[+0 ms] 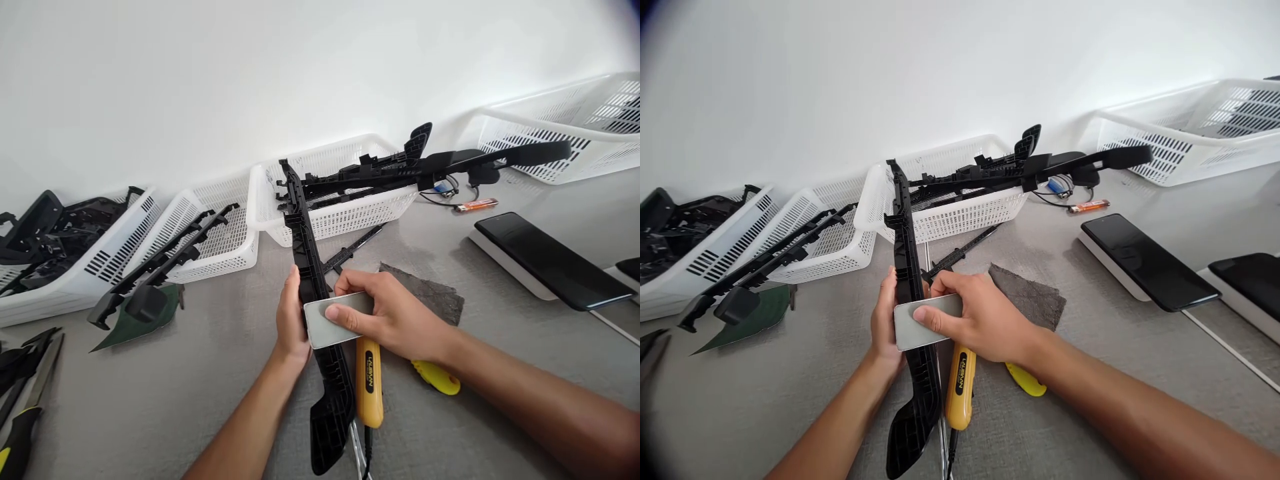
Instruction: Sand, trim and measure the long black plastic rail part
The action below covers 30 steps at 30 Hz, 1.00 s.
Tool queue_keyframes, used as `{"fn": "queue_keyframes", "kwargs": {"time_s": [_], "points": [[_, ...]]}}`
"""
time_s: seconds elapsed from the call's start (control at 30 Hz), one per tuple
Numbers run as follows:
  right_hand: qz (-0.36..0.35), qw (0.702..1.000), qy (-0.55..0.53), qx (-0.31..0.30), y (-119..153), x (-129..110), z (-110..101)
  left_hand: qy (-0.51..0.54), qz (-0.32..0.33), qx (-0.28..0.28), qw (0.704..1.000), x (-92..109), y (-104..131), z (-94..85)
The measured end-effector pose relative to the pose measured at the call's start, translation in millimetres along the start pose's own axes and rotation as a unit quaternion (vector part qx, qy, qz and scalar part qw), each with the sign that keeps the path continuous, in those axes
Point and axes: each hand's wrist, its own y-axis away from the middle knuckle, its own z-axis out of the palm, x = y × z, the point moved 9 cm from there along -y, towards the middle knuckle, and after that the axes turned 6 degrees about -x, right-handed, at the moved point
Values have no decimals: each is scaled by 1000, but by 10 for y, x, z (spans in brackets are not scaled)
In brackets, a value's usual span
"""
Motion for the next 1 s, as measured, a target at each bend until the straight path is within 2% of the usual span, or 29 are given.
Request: {"fn": "queue_keyframes", "kwargs": {"time_s": [0.13, 0.27, 0.43, 0.57, 0.63, 0.73, 0.9, 1.0], "points": [[6, 999, 23, 27, 5, -2, -51, -3, -7, 11, 1000, -18, -3, -30], [12, 1000, -4, -19, -1, 1, 20, 21, -28, 1, 999, -34, 9, 24], [11, 999, 20, 30, 7, -13, -67, 57, -24, 3, 998, 9, 48, 87], [12, 999, 13, -33, 7, -20, 62, 65, -76, -53, 994, -21, 75, 240], [15, 999, 23, -16, 16, -26, 37, 62, -73, -52, 994, -7, 74, 244], [22, 999, 36, 26, 30, -25, -34, 54, -53, -12, 997, 20, 66, 160], [17, 999, 11, -39, 12, -17, 85, 84, -77, -54, 992, -16, 65, 245], [20, 1000, 19, 8, 10, -11, -12, 67, -66, -43, 995, 9, 69, 234]]}}
